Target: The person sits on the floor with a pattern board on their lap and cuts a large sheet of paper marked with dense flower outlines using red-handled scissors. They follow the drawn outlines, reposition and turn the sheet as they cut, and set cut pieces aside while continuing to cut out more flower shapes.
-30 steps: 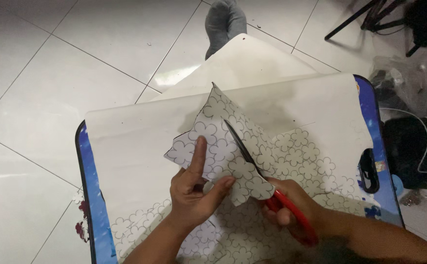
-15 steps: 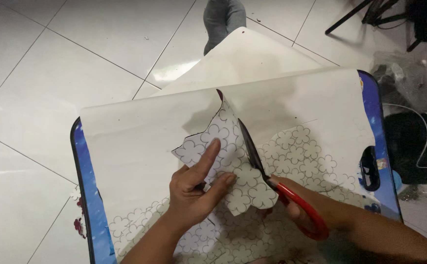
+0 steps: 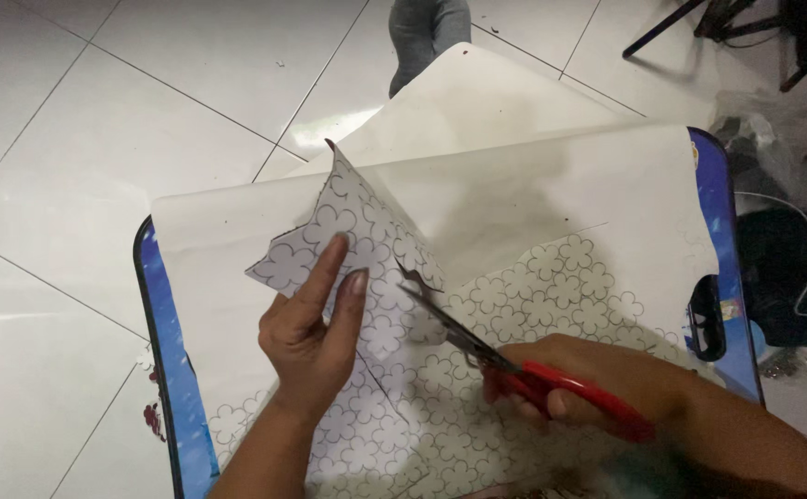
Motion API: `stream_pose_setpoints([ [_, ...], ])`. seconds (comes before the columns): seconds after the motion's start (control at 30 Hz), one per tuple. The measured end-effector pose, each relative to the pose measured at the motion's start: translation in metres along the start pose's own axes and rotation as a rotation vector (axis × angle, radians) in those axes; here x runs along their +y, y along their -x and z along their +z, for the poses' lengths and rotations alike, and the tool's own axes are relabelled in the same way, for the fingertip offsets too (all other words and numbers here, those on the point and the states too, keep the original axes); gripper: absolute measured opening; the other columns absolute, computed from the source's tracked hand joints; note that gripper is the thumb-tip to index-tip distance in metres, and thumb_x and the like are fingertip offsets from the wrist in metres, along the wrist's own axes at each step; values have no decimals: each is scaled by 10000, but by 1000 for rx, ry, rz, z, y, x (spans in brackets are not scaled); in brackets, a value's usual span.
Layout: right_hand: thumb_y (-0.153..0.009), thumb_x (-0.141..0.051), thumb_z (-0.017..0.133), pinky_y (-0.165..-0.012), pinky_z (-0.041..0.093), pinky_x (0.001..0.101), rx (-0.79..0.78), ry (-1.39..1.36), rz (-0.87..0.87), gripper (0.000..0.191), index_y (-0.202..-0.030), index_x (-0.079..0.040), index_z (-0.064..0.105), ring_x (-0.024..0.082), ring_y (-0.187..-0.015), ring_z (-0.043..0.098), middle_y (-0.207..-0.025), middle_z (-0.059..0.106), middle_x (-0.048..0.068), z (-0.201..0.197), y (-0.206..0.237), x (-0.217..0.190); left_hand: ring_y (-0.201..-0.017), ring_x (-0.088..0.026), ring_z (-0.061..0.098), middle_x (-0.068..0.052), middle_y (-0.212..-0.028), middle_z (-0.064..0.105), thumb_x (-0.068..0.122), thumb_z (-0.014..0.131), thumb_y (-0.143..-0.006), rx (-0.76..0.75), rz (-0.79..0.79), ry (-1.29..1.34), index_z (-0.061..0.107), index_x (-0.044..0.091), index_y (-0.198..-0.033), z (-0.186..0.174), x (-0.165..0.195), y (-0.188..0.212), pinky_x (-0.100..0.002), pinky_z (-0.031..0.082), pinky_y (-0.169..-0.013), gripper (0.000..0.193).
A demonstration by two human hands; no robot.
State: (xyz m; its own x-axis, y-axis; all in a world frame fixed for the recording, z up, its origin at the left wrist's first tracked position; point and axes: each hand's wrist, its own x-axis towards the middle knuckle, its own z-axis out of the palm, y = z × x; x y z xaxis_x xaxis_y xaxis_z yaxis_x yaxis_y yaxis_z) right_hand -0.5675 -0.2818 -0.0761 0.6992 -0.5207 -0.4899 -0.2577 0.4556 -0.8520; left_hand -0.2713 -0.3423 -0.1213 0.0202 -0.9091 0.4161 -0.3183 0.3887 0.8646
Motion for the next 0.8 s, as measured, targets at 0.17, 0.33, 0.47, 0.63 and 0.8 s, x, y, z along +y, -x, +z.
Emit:
stream_pose_setpoints([
  [0.17, -807, -841, 617, -673, 519, 297, -37, 277, 51, 929, -1253, -31, 713, 165, -797, 631, -893, 672, 39, -27, 20, 12, -681, 3, 542, -29, -986, 754, 51, 809, -900, 35, -54, -9, 621, 60, -1407, -20, -6, -21, -160, 417, -625, 541],
  [0.33, -772, -711, 763, -807, 601, 348, 294, 111, 122, 874, -1348, -60, 672, 217, -967, 621, -1146, 643, 103, -11, 44, -14, -805, -8, 634, -76, -1109, 788, 19, 733, -959, 7, -192, 197, 640, 86, -1418, -31, -4, -33, -179, 516, -729, 474],
  [0.47, -742, -790, 725, -708, 548, 330, 347, -21, 33, 926, -1225, -1, 676, 185, -817, 633, -950, 659, 84, 3, 34, -34, -1108, -138, 658, -190, -1295, 721, -49, 701, -944, -123, -14, 143, 651, 47, -1384, -28, 8, -28, -282, 533, -928, 453],
  [0.63, -676, -928, 577, -531, 426, 298, -3, 77, 60, 1045, -1090, 25, 692, 153, -618, 535, -710, 578, 6, -22, 8, -14, -1068, -181, 656, -197, -1211, 737, -34, 726, -892, -269, -180, 268, 646, 61, -1372, -22, 21, -21, -291, 516, -864, 496],
  [0.8, -730, -921, 554, -617, 504, 311, 48, -76, -39, 1054, -1166, 32, 660, 170, -684, 600, -754, 618, 23, -13, 12, 4, -1211, -201, 749, -174, -1307, 760, -15, 748, -942, -396, -27, 352, 595, 48, -1451, -6, 24, -7, -299, 591, -1024, 535],
])
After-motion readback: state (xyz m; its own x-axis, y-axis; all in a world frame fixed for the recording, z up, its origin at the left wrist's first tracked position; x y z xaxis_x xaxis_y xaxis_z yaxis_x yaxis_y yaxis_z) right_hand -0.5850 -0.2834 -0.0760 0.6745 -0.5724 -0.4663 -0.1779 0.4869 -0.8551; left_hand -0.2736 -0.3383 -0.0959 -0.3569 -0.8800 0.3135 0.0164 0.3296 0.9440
